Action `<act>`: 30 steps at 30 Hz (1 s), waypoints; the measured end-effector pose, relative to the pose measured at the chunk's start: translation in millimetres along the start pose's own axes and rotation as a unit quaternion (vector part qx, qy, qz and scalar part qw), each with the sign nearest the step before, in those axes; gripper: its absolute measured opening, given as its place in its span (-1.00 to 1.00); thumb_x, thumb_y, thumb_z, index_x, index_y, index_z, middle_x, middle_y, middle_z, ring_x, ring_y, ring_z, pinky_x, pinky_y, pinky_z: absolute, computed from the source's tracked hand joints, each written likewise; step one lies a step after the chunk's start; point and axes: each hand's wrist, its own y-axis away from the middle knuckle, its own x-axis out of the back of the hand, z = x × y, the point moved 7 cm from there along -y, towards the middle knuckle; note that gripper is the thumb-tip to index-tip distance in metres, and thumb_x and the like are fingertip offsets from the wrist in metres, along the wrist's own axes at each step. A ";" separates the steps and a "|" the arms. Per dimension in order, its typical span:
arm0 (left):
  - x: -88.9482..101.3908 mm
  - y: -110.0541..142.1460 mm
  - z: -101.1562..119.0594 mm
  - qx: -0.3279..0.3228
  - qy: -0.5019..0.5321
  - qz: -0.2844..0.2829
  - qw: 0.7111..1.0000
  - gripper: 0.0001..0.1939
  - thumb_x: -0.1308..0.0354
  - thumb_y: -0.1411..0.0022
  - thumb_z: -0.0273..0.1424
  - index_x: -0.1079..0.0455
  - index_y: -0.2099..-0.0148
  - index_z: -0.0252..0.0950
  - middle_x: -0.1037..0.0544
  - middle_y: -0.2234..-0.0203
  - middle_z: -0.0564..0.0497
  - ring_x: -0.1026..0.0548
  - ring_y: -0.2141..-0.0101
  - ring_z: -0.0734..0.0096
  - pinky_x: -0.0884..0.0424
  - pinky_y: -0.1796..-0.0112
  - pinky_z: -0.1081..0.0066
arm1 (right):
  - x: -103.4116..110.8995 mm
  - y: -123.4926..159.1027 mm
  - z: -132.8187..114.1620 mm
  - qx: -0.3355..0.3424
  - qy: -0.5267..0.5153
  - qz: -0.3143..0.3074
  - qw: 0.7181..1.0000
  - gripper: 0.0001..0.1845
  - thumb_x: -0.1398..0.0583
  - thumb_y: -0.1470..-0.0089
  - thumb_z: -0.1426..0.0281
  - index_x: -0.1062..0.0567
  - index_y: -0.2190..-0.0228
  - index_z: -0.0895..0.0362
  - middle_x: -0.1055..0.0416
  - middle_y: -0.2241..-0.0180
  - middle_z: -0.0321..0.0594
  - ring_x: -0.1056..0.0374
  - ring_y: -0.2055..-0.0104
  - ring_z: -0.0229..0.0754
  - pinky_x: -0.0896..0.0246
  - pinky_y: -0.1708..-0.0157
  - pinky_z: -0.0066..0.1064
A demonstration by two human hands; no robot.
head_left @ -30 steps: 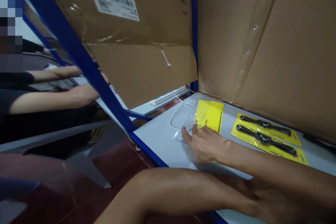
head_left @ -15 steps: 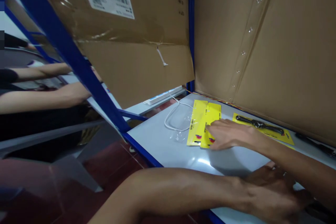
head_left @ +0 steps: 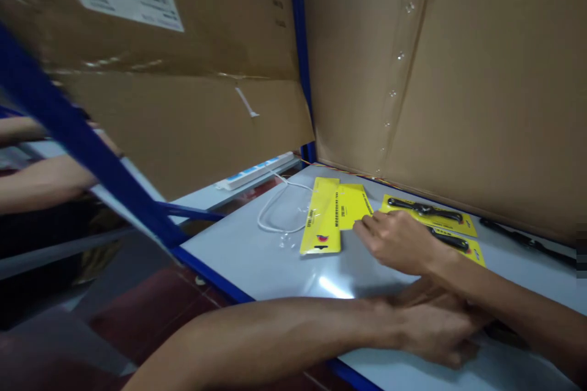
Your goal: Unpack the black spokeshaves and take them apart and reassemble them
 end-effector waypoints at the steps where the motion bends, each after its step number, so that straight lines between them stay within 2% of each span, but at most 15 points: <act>1: 6.3 2.6 -0.3 0.003 0.003 0.010 1.000 -0.52 -0.15 -0.26 -0.27 -0.38 -0.17 -0.37 -0.50 -0.10 -0.24 -0.46 -0.10 0.02 -0.44 -0.07 0.19 | 13.1 13.0 15.0 -0.042 0.001 0.037 0.998 -0.70 0.01 -0.25 0.59 -0.50 0.22 0.20 -0.57 0.31 -0.04 -0.47 0.29 -0.09 -0.18 0.44 -0.35; 3: 12.8 7.5 -4.9 0.035 0.017 0.022 0.999 -0.52 -0.18 -0.26 -0.24 -0.34 -0.17 -0.33 -0.43 -0.13 -0.32 -0.42 -0.12 -0.09 -0.42 -0.05 0.05 | 42.6 52.1 53.3 -0.177 -0.037 0.149 0.972 -0.74 0.02 -0.28 0.50 -0.46 0.26 0.16 -0.54 0.38 -0.09 -0.45 0.35 -0.11 -0.19 0.43 -0.35; 4: 13.5 9.4 -6.4 0.045 0.027 0.025 0.998 -0.54 -0.20 -0.26 -0.23 -0.34 -0.15 -0.31 -0.40 -0.14 -0.33 -0.41 -0.12 -0.11 -0.41 -0.05 0.02 | 55.2 79.9 74.5 -0.260 -0.074 0.214 0.939 -0.77 0.01 -0.30 0.42 -0.44 0.25 0.15 -0.52 0.43 -0.14 -0.43 0.41 -0.14 -0.19 0.44 -0.36; 6: 13.0 11.1 -8.8 0.057 0.051 0.029 0.997 -0.51 -0.26 -0.23 -0.19 -0.32 -0.11 -0.32 -0.39 -0.13 -0.34 -0.42 -0.11 -0.11 -0.37 -0.07 -0.02 | 65.9 144.7 112.1 -0.401 -0.192 0.316 0.838 -0.82 -0.04 -0.30 0.29 -0.38 0.24 0.10 -0.46 0.48 -0.26 -0.37 0.54 -0.22 -0.20 0.51 -0.40; 8: 13.7 10.8 -12.6 0.067 0.106 0.042 0.991 -0.39 -0.32 -0.17 -0.07 -0.29 -0.11 -0.33 -0.42 -0.10 -0.33 -0.42 -0.08 -0.12 -0.34 -0.08 -0.07 | 57.8 203.1 138.1 -0.466 -0.348 0.344 0.737 -0.87 -0.09 -0.26 0.28 -0.35 0.27 0.07 -0.41 0.50 -0.32 -0.33 0.61 -0.26 -0.21 0.57 -0.41; 10: 17.8 9.8 -22.5 0.096 0.196 0.078 0.973 -0.37 -0.26 -0.21 0.01 -0.27 -0.13 -0.32 -0.47 -0.05 -0.28 -0.45 -0.02 -0.06 -0.37 -0.03 -0.04 | 47.8 257.5 155.8 -0.503 -0.442 0.369 0.645 -0.88 -0.20 -0.18 0.31 -0.36 0.33 0.08 -0.38 0.48 -0.31 -0.33 0.61 -0.27 -0.22 0.58 -0.40; 12: 22.0 9.7 -39.6 0.143 0.306 0.125 0.933 -0.52 -0.10 -0.35 -0.03 -0.29 -0.09 -0.30 -0.53 0.10 -0.19 -0.50 0.10 0.09 -0.42 0.06 0.07 | 41.5 309.1 168.5 -0.530 -0.461 0.414 0.579 -0.87 -0.23 -0.13 0.35 -0.39 0.41 0.10 -0.34 0.45 -0.31 -0.24 0.64 -0.35 -0.15 0.62 -0.42; 13: 22.1 9.8 -49.3 0.168 0.361 0.142 0.906 -0.57 -0.03 -0.40 -0.05 -0.31 -0.05 -0.30 -0.55 0.19 -0.14 -0.52 0.17 0.17 -0.43 0.11 0.13 | 36.0 329.9 172.7 -0.540 -0.473 0.415 0.559 -0.86 -0.25 -0.12 0.36 -0.41 0.44 0.10 -0.32 0.45 -0.30 -0.22 0.63 -0.36 -0.13 0.62 -0.41; 15: 16.6 9.1 -65.8 0.210 0.458 0.139 0.852 -0.55 0.02 -0.42 -0.01 -0.34 0.02 -0.31 -0.53 0.33 -0.05 -0.52 0.30 0.28 -0.43 0.24 0.26 | 26.7 366.0 178.3 -0.551 -0.481 0.420 0.538 -0.84 -0.26 -0.11 0.38 -0.42 0.48 0.10 -0.29 0.47 -0.29 -0.18 0.62 -0.36 -0.08 0.63 -0.41; 17: 7.9 8.2 -75.8 0.241 0.524 0.099 0.811 -0.44 0.03 -0.38 0.11 -0.36 0.05 -0.33 -0.52 0.40 -0.03 -0.51 0.40 0.33 -0.37 0.37 0.36 | 18.8 393.4 180.9 -0.555 -0.479 0.418 0.537 -0.83 -0.26 -0.13 0.38 -0.41 0.48 0.09 -0.28 0.46 -0.25 -0.18 0.58 -0.33 -0.07 0.61 -0.38; 20: 2.2 8.6 -78.6 0.259 0.558 0.034 0.787 -0.28 0.15 -0.34 0.23 -0.41 0.09 -0.36 -0.53 0.45 -0.05 -0.49 0.46 0.34 -0.29 0.46 0.40 | 9.0 418.5 182.2 -0.556 -0.480 0.403 0.545 -0.83 -0.22 -0.17 0.36 -0.41 0.47 0.08 -0.27 0.45 -0.23 -0.17 0.55 -0.31 -0.06 0.60 -0.34; 22: 4.9 9.0 -75.5 0.253 0.549 0.001 0.796 -0.26 0.17 -0.35 0.23 -0.43 0.12 -0.37 -0.53 0.48 -0.06 -0.47 0.46 0.35 -0.30 0.43 0.39 | 5.2 425.6 182.0 -0.553 -0.490 0.395 0.546 -0.83 -0.19 -0.20 0.37 -0.41 0.45 0.09 -0.26 0.45 -0.23 -0.18 0.54 -0.30 -0.05 0.59 -0.34; 24: 8.6 9.0 -70.9 0.241 0.522 -0.036 0.817 -0.37 -0.02 -0.31 0.17 -0.44 0.14 -0.36 -0.51 0.48 -0.02 -0.42 0.46 0.39 -0.28 0.42 0.42 | 3.7 427.5 180.4 -0.550 -0.506 0.392 0.536 -0.82 -0.18 -0.23 0.37 -0.40 0.44 0.09 -0.28 0.45 -0.23 -0.23 0.52 -0.30 -0.08 0.58 -0.33; 27: 8.9 10.7 -65.5 0.229 0.466 -0.108 0.848 -0.58 -0.28 -0.20 -0.03 -0.43 0.25 -0.33 -0.44 0.51 0.08 -0.32 0.50 0.50 -0.20 0.46 0.49 | 3.1 427.2 174.7 -0.561 -0.532 0.389 0.501 -0.85 -0.17 -0.25 0.38 -0.40 0.39 0.10 -0.31 0.45 -0.27 -0.29 0.54 -0.30 -0.11 0.56 -0.34; 30: 9.3 16.9 -67.7 0.237 0.421 -0.148 0.863 -0.59 -0.20 -0.26 -0.09 -0.33 0.44 -0.31 -0.28 0.62 0.16 -0.19 0.57 0.56 -0.08 0.52 0.52 | 4.8 422.5 167.6 -0.561 -0.563 0.369 0.481 -0.91 -0.16 -0.26 0.41 -0.42 0.32 0.12 -0.36 0.44 -0.30 -0.28 0.60 -0.35 -0.11 0.56 -0.36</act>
